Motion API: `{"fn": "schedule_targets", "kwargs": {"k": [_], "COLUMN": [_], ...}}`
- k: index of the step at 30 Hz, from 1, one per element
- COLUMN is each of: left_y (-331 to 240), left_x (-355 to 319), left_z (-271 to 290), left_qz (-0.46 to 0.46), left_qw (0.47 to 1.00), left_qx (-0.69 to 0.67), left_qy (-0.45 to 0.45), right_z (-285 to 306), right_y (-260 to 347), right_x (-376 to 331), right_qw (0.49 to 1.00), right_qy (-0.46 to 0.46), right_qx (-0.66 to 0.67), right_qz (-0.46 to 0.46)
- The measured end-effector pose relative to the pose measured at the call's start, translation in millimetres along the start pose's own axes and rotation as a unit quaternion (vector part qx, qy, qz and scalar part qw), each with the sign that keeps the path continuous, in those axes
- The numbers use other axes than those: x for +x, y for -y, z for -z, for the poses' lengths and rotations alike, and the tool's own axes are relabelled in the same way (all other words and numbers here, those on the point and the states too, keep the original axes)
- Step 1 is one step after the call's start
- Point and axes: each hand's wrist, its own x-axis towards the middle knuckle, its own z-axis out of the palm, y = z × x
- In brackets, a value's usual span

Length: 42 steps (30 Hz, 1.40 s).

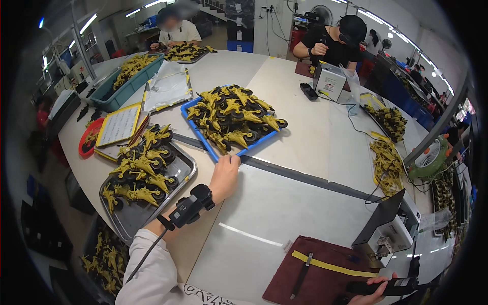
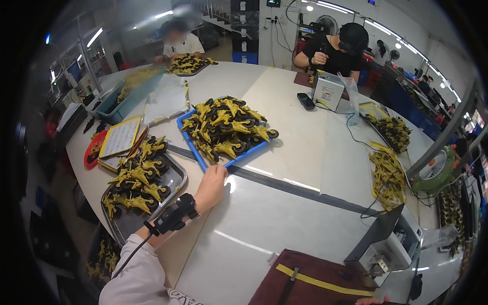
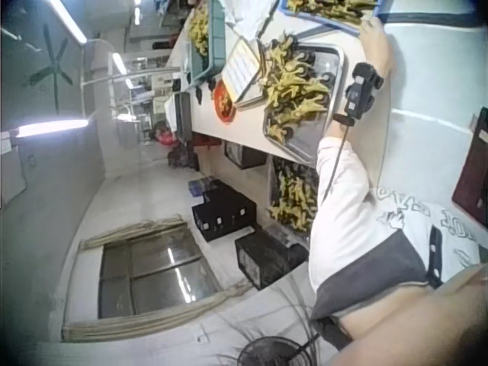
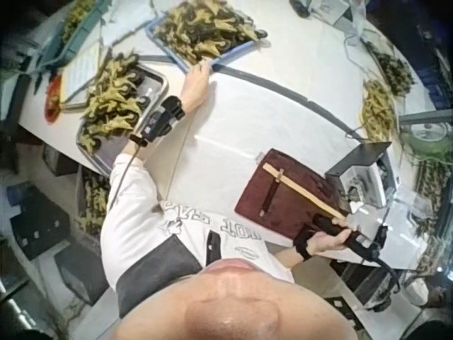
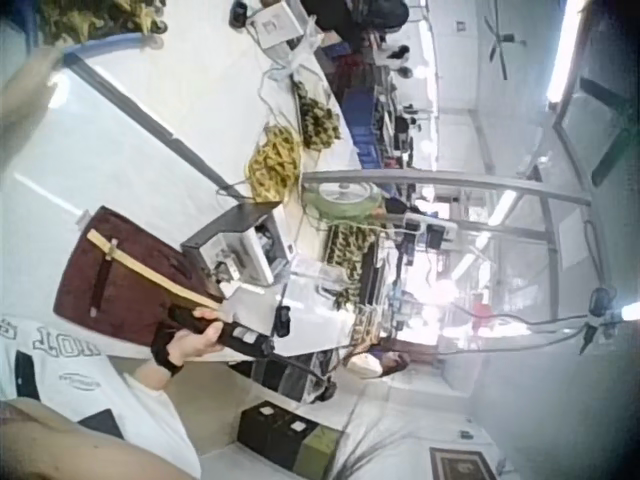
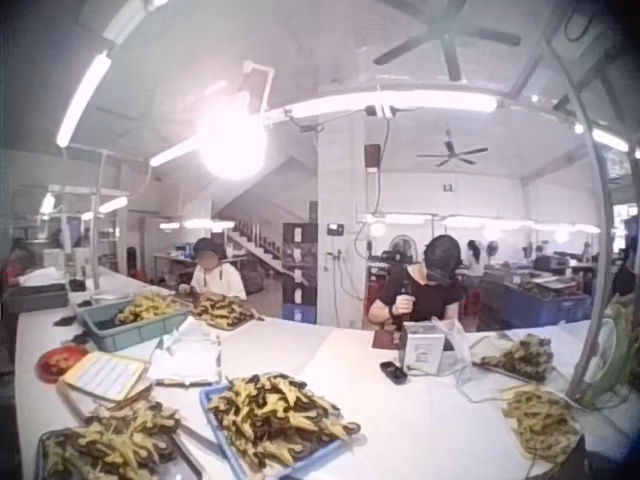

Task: Assembling plastic toy motorcycles using a heat gun and a screwdriver at a workstation.

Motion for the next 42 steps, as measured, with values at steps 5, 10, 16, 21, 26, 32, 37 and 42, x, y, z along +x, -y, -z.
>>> {"fn": "schedule_targets", "kwargs": {"k": [5, 10, 16, 21, 26, 32, 37, 42], "left_y": [-42.7, -89.9, -54.2, -26.7, 14.2, 56.6, 115.7, 78.7], "left_x": [5.8, -18.8, -62.6, -100.8, -129.3, -100.6, -95.6, -85.5], "left_z": [-16.7, -7.5, 33.1, 71.6, 110.2, 73.7, 65.3, 94.5], "left_qz": [-0.041, -0.061, -0.152, -0.066, -0.015, 0.211, 0.203, 0.309], "left_qw": [0.994, 0.986, 0.958, 0.965, 0.981, 0.921, 0.870, 0.866], "left_qx": [-0.102, -0.144, -0.216, -0.224, -0.166, -0.328, -0.446, -0.369], "left_qy": [-0.009, 0.053, 0.110, 0.119, 0.103, 0.021, 0.057, 0.138], "right_z": [-2.9, 15.5, 6.7, 11.8, 5.5, 18.4, 17.8, 30.1], "right_y": [3.9, -4.9, -7.1, -12.8, -15.1, -13.0, -22.0, -14.1], "right_x": [-2.4, -9.8, -14.7, -11.0, -11.0, -7.1, -7.8, -6.8], "right_qw": [1.000, 0.998, 0.997, 0.995, 0.995, 0.996, 1.000, 0.997], "right_qy": [0.009, 0.014, 0.021, 0.035, 0.025, 0.002, 0.016, 0.012], "right_qx": [0.003, -0.051, -0.058, -0.076, -0.056, -0.056, 0.005, 0.072], "right_qz": [0.011, 0.033, 0.038, 0.054, 0.072, 0.068, 0.012, 0.001]}}
